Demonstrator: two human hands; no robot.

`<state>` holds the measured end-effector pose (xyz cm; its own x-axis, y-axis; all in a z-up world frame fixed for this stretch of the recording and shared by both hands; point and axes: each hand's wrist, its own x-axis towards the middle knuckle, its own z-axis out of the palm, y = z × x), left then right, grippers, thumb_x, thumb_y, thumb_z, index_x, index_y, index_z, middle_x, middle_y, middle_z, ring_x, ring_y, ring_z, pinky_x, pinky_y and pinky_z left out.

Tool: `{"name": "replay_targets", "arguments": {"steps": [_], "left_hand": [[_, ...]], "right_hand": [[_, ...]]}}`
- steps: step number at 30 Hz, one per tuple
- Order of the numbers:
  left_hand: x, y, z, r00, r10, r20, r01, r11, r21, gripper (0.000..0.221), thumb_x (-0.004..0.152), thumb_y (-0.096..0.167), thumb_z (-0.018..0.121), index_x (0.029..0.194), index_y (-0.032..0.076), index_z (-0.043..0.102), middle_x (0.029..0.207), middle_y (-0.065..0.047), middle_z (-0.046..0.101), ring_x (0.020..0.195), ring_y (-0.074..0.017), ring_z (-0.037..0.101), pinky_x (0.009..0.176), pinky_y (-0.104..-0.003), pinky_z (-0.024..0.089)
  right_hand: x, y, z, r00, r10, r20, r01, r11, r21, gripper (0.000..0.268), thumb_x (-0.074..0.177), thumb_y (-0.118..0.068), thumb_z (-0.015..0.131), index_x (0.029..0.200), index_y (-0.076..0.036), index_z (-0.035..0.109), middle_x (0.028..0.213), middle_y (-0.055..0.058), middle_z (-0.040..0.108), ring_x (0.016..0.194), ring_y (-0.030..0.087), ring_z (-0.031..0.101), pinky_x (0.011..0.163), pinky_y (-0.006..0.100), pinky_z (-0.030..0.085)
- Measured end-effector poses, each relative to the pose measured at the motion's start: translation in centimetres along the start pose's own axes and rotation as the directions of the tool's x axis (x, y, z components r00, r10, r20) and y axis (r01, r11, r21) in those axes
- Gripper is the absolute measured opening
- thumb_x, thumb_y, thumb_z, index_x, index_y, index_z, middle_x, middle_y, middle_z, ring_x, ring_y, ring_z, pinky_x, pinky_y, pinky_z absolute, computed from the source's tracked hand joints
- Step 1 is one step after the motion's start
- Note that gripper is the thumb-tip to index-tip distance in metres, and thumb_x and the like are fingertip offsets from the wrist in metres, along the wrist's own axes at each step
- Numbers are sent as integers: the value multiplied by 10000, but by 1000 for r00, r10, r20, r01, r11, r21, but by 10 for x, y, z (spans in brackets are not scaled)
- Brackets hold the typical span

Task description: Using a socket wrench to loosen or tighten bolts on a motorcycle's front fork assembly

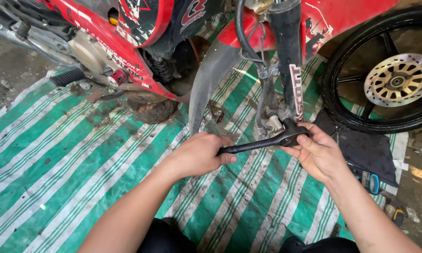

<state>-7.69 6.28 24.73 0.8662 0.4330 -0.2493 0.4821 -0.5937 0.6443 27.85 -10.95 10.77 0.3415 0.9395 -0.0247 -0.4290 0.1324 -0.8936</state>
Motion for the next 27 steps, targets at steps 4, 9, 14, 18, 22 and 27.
{"name": "replay_targets", "arguments": {"steps": [4,9,14,18,22,27], "left_hand": [[-24,33,-29,999,-6,-49,7,1000,20,422,995,348,763,1389,195,757,1022,-172,872,1076,-466,807,955,-596,617],[-17,14,-25,903,100,-417,-202,957,-208,462,845,231,902,1281,134,786,1028,-107,904,1007,-406,851,891,-508,652],[3,-20,-13,823,48,-566,-355,822,-446,355,882,183,908,1208,99,797,1072,-77,901,913,-223,870,797,-345,680],[-2,-27,-10,851,78,-519,-391,755,-527,306,914,69,871,1206,-1,812,1034,-169,886,844,-260,855,817,-390,687],[0,-41,-6,899,61,-433,-281,841,-463,199,974,93,783,1155,30,836,985,-147,892,752,-247,830,784,-420,666],[6,-51,0,927,-55,-370,-122,891,-437,230,966,180,789,1167,83,841,930,-97,887,624,-232,766,704,-376,632]], "right_hand": [[-15,-15,31,999,29,15,-30,999,39,300,1080,-87,608,1378,-117,614,1285,259,806,1123,459,805,955,650,677],[-12,1,15,1000,-19,25,18,999,44,319,1091,-94,615,1408,-136,601,1276,295,799,1053,495,819,826,596,723],[-8,15,14,998,-66,0,66,991,119,287,1110,-111,593,1392,-137,645,1255,293,808,1027,487,830,835,599,726],[-4,18,5,997,-76,-24,78,992,104,262,1134,-146,576,1385,-140,653,1231,282,816,976,465,845,803,564,735],[-9,9,29,995,-96,-24,97,994,54,313,1103,-122,616,1416,-129,633,1208,293,818,955,467,847,792,556,740],[-8,9,30,995,-76,-61,76,997,-3,306,1086,-98,622,1392,-113,605,1227,306,810,937,475,845,772,541,739]]}}
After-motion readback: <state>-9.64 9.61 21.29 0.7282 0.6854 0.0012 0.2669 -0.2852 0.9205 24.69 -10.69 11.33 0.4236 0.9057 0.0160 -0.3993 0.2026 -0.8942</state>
